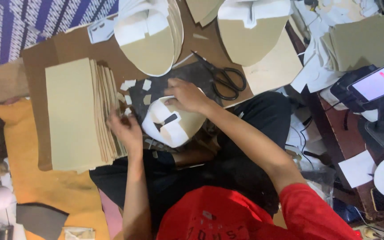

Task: The person uses scissors to cut a white paper template from a beige cardboard sheet, then stacks the finished piece with others. The process repeats with new sheets, trimming along the template's edge and stacking completed pieces.

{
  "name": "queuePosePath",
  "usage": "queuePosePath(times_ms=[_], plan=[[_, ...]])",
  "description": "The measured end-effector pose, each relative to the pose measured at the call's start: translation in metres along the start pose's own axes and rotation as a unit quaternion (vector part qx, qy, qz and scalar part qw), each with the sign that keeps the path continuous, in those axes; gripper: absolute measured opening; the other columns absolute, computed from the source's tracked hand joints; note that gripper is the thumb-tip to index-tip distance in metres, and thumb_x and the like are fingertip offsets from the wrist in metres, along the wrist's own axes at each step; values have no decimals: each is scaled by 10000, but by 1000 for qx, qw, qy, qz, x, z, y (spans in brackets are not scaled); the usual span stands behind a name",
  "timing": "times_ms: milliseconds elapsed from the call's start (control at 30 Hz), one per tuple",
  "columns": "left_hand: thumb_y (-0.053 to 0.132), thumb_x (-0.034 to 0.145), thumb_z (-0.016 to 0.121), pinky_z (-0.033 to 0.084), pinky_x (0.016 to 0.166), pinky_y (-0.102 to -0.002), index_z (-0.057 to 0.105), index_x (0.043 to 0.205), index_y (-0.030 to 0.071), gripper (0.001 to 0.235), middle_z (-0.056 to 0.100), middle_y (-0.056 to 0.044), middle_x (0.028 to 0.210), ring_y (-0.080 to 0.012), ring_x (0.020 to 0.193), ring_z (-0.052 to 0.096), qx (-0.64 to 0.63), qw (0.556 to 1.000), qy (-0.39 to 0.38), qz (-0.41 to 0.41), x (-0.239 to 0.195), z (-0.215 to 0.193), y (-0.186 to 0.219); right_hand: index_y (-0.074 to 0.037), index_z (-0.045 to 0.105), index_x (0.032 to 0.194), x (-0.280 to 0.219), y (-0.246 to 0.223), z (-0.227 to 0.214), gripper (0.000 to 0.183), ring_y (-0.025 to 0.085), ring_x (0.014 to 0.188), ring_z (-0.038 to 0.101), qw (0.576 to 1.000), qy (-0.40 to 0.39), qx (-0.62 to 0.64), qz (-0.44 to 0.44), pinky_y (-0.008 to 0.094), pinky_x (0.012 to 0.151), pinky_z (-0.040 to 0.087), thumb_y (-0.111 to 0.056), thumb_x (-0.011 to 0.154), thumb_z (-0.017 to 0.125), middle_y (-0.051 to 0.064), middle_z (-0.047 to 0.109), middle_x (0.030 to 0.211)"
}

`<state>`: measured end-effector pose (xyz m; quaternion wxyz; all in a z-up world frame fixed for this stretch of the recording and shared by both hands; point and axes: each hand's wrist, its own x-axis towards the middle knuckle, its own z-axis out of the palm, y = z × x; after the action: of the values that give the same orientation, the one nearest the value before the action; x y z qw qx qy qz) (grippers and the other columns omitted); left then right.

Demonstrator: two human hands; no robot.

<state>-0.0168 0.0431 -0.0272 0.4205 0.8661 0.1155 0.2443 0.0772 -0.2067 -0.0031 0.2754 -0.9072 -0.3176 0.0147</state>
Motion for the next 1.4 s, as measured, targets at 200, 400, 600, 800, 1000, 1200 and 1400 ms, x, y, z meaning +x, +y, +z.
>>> queuePosePath(times_ms=[200,400,600,800,1000,1200,1400], plan=[[-125,953,670,505,762,-321,574,1350,98,465,552,-70,969,-213,872,547,-34,991,130,12,11,21,9,-96,631,1281,-87,3,-123,317,270,966,658,919,309,233,73,390,850,524,-158,972,661,86,635,1014],[-121,873,648,449,966,-450,637,1293,115,481,364,-135,1319,-356,1186,475,3,990,82,117,23,68,67,-104,637,1325,-136,102,-151,364,238,1019,671,836,498,139,181,417,881,541,-71,977,736,141,690,1068],[178,1084,596,551,651,-380,616,1233,43,202,697,-166,832,-296,716,737,-164,986,-26,26,16,130,155,-41,687,1273,-150,127,-136,374,415,1037,710,829,438,65,340,510,879,550,-105,913,765,221,731,1049],[600,793,840,567,971,-470,503,1423,53,900,584,-233,1325,-400,1160,658,-130,947,-281,-83,23,221,207,-62,643,1314,-147,136,-129,359,371,976,729,767,491,230,344,459,814,600,-62,958,683,233,719,1063],[656,807,764,551,859,-453,598,1231,48,759,636,-199,1200,-351,1135,659,-160,905,-362,-156,41,277,189,-29,631,1262,-146,158,-128,311,328,756,781,640,516,437,365,433,605,669,-56,959,694,221,715,943],[408,954,615,573,752,-487,677,1051,60,366,677,-190,976,-364,967,706,-242,925,-274,-106,61,300,209,-23,627,1299,-121,160,-167,318,255,770,754,717,491,341,359,391,627,653,-127,1000,652,214,725,942],[383,927,614,545,864,-579,665,1006,40,355,658,-254,991,-501,1041,662,-164,962,-204,-78,75,343,206,-8,709,1130,-107,229,-161,276,329,775,716,802,468,26,369,447,631,600,-202,933,714,192,734,860]])
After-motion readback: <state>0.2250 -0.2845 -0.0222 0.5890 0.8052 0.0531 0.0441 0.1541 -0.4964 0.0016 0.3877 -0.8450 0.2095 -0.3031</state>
